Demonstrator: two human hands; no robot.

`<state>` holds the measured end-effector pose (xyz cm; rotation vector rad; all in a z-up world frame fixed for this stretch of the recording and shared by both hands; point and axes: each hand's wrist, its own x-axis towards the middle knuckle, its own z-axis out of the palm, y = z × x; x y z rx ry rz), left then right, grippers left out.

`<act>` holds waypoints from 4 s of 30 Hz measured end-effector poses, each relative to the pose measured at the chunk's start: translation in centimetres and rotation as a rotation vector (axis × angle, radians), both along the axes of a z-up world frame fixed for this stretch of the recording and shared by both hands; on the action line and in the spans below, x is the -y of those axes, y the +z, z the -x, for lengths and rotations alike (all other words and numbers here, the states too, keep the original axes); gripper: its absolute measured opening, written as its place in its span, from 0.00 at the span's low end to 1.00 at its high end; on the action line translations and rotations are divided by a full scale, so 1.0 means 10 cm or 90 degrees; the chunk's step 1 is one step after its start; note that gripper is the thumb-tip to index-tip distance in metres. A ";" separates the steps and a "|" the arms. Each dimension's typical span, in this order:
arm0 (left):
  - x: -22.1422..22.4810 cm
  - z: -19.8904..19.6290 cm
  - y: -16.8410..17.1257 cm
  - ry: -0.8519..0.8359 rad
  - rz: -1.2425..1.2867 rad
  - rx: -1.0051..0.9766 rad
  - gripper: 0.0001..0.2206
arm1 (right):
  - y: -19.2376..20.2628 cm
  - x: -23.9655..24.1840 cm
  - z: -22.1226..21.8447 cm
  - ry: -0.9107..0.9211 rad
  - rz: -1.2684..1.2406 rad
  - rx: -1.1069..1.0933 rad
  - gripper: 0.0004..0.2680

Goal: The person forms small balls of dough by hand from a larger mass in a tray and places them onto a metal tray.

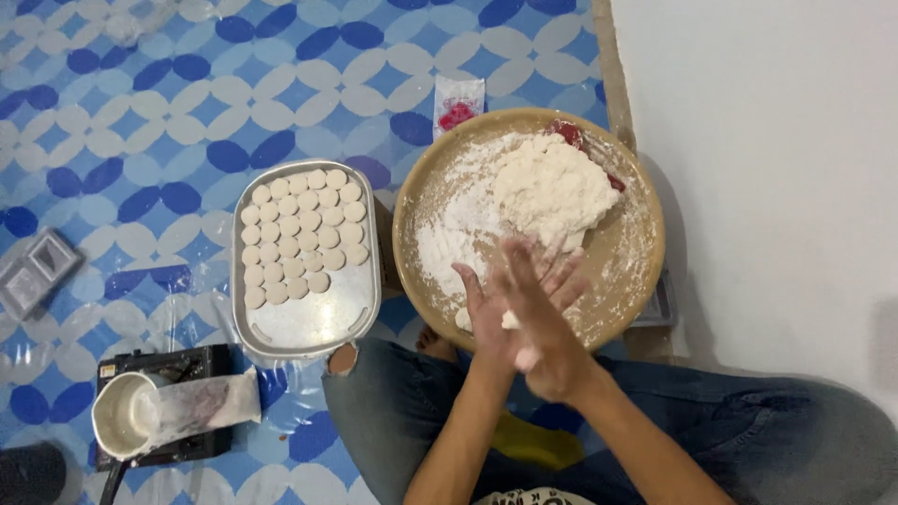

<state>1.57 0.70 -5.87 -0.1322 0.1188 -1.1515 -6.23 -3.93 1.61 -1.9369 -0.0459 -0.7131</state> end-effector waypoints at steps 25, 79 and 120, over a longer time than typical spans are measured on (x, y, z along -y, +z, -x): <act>-0.07 0.47 -0.07 -0.193 -0.291 0.000 0.48 | -0.70 0.17 -0.05 -0.136 0.377 -0.214 0.36; 0.14 0.34 0.40 -0.214 -0.285 -0.012 0.34 | -0.17 0.01 -0.06 -0.220 0.184 -0.219 0.32; 0.07 0.06 0.19 -0.102 -0.363 0.017 0.43 | 0.17 0.05 -0.24 -0.134 0.344 -0.160 0.39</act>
